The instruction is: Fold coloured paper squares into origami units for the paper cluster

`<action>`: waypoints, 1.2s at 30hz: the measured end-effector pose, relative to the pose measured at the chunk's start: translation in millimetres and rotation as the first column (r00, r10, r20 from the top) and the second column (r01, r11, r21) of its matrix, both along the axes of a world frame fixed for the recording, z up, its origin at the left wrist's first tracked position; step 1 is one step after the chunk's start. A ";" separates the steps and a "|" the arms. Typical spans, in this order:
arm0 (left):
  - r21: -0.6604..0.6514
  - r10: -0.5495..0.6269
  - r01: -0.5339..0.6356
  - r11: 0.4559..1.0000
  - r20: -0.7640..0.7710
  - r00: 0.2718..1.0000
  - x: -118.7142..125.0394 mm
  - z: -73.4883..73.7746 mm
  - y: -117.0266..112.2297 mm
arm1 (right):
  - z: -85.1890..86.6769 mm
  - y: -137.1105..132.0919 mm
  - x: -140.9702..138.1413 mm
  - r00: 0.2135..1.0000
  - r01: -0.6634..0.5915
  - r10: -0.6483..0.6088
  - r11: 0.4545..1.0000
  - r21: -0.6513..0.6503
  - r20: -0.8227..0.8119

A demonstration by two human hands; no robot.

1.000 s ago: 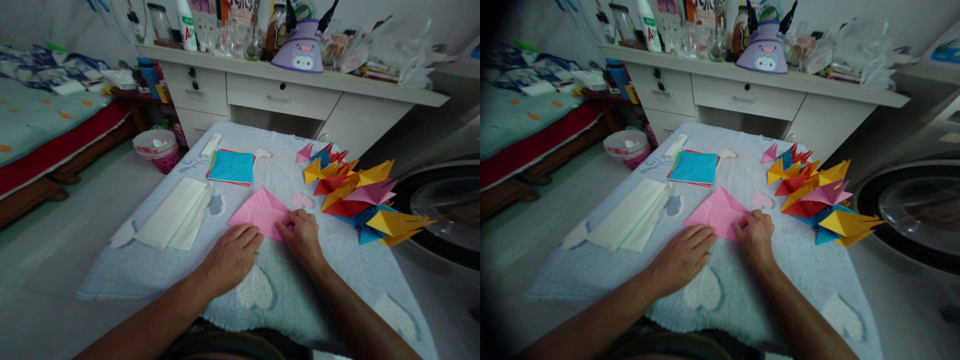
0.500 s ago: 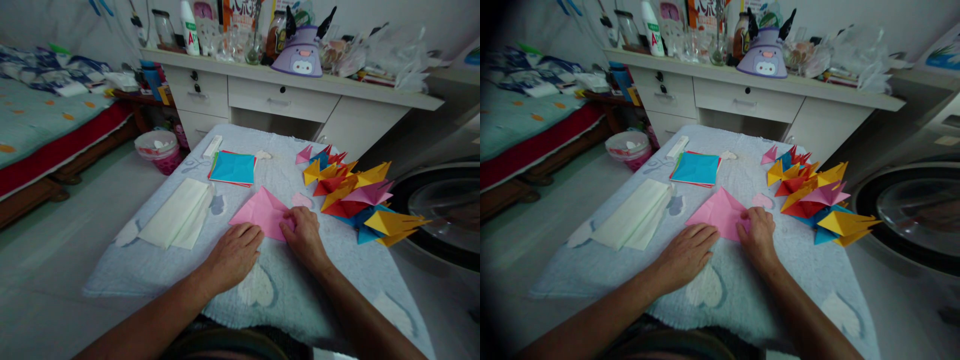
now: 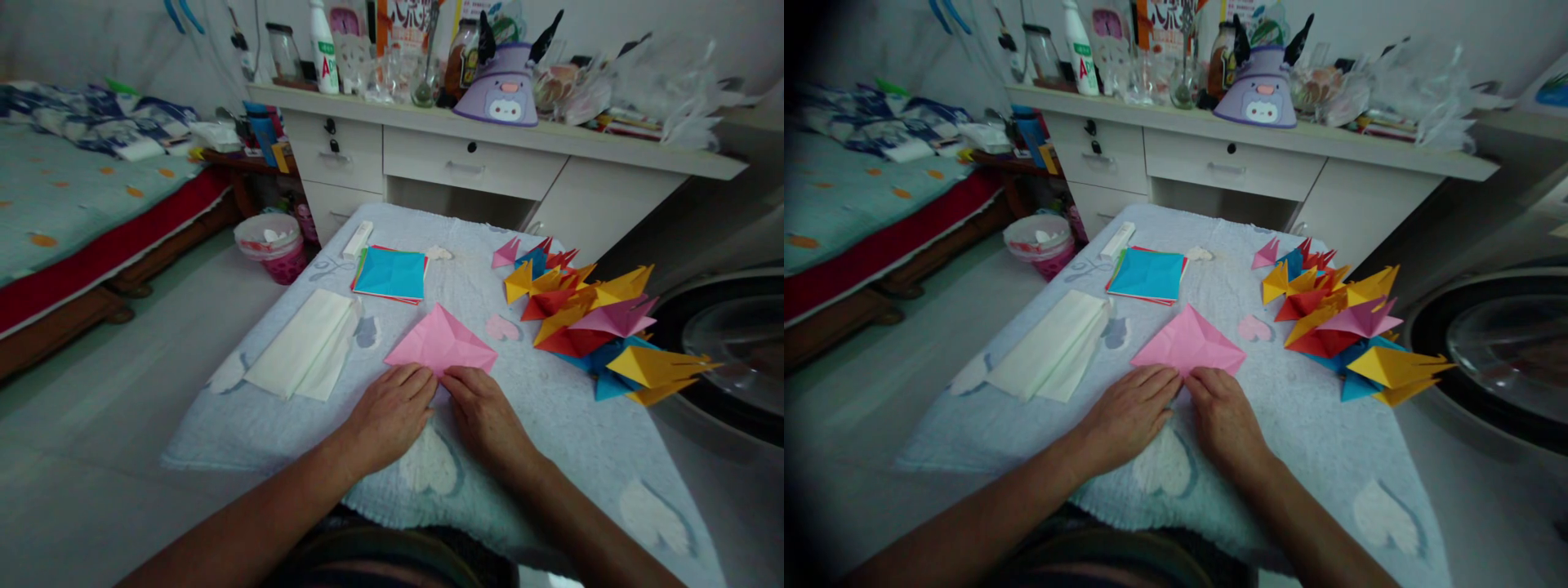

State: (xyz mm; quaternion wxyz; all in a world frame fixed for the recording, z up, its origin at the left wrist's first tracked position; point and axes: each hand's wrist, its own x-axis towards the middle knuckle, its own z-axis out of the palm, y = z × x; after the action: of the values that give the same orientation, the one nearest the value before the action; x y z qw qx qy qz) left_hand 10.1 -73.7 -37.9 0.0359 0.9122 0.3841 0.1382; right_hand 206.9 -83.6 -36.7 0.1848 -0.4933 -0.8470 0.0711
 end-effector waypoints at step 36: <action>0.097 0.225 -0.225 0.970 0.006 0.974 -40.2 23.6 -14.3 | 12.9 -0.6 -6.5 0.976 -0.044 0.045 0.999 -0.008 0.211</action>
State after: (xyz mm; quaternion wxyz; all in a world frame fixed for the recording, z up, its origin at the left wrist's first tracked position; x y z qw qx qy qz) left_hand -30.1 -88.0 -14.4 -0.0253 0.8638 0.4781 0.1573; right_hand 200.3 -84.2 -23.9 0.0914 -0.4793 -0.8725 0.0237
